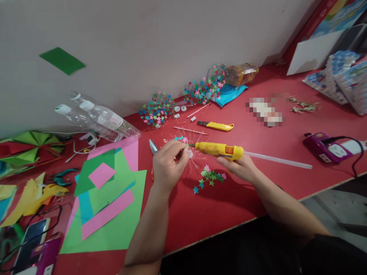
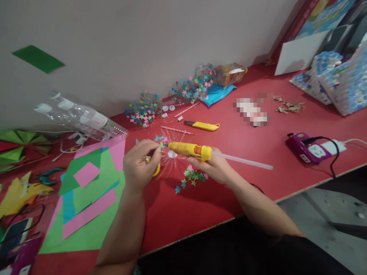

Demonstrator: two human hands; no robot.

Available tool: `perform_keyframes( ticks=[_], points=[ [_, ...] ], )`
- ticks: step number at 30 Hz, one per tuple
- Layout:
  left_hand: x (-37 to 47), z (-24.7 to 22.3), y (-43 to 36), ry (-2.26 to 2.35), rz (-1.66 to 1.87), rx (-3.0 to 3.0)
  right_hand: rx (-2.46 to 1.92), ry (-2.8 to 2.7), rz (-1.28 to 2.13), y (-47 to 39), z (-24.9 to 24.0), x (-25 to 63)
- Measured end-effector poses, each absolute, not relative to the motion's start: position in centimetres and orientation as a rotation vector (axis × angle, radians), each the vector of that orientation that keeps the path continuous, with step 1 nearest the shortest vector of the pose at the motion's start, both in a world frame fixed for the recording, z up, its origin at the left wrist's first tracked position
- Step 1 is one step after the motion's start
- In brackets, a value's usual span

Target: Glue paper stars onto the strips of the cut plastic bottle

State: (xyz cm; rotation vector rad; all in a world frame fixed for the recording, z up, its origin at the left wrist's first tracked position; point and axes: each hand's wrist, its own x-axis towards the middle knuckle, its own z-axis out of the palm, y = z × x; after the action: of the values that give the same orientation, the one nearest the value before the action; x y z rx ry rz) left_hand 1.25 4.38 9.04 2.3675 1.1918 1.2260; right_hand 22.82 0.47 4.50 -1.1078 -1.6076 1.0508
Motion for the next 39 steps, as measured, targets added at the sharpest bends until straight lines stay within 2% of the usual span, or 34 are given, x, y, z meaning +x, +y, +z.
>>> perform_keyframes(
  ticks=[4, 9, 15, 19, 26, 30, 32, 37, 39],
  points=[
    [1.1, 9.2, 4.3, 1.055, 1.26, 2.391, -1.188, -1.43, 1.096, 0.6, 4.8, 23.0],
    [0.3, 9.3, 4.5, 1.195, 1.32, 2.152, -1.399, -1.109, 1.108, 2.3, 4.4, 24.6],
    [-0.7, 9.6, 5.0, 1.326, 1.316, 1.826, -1.794, -1.353, 0.885, 4.8, 2.4, 26.2],
    [-1.3, 9.8, 5.1, 1.327, 1.292, 1.655, -1.984, -1.459, 0.927, 5.2, 1.9, 26.0],
    [-2.5, 8.7, 4.1, 1.297, 1.179, 1.486, -2.316, -1.74, 0.783, 4.9, 2.0, 24.9],
    [-2.8, 8.4, 3.8, 1.223, 1.112, 1.342, -2.412, -1.831, 0.564, 4.1, 3.6, 24.2],
    [-2.6, 8.6, 3.9, 1.194, 1.097, 1.272, -2.314, -1.865, 0.332, 3.4, 5.0, 23.4],
    [-1.8, 9.2, 4.1, 1.114, 1.053, 1.176, -1.259, -2.146, 0.079, 1.6, 7.8, 19.6],
    [-1.5, 9.3, 4.0, 1.085, 1.037, 1.142, -0.998, -2.238, -0.056, 1.6, 8.1, 18.2]
  ],
)
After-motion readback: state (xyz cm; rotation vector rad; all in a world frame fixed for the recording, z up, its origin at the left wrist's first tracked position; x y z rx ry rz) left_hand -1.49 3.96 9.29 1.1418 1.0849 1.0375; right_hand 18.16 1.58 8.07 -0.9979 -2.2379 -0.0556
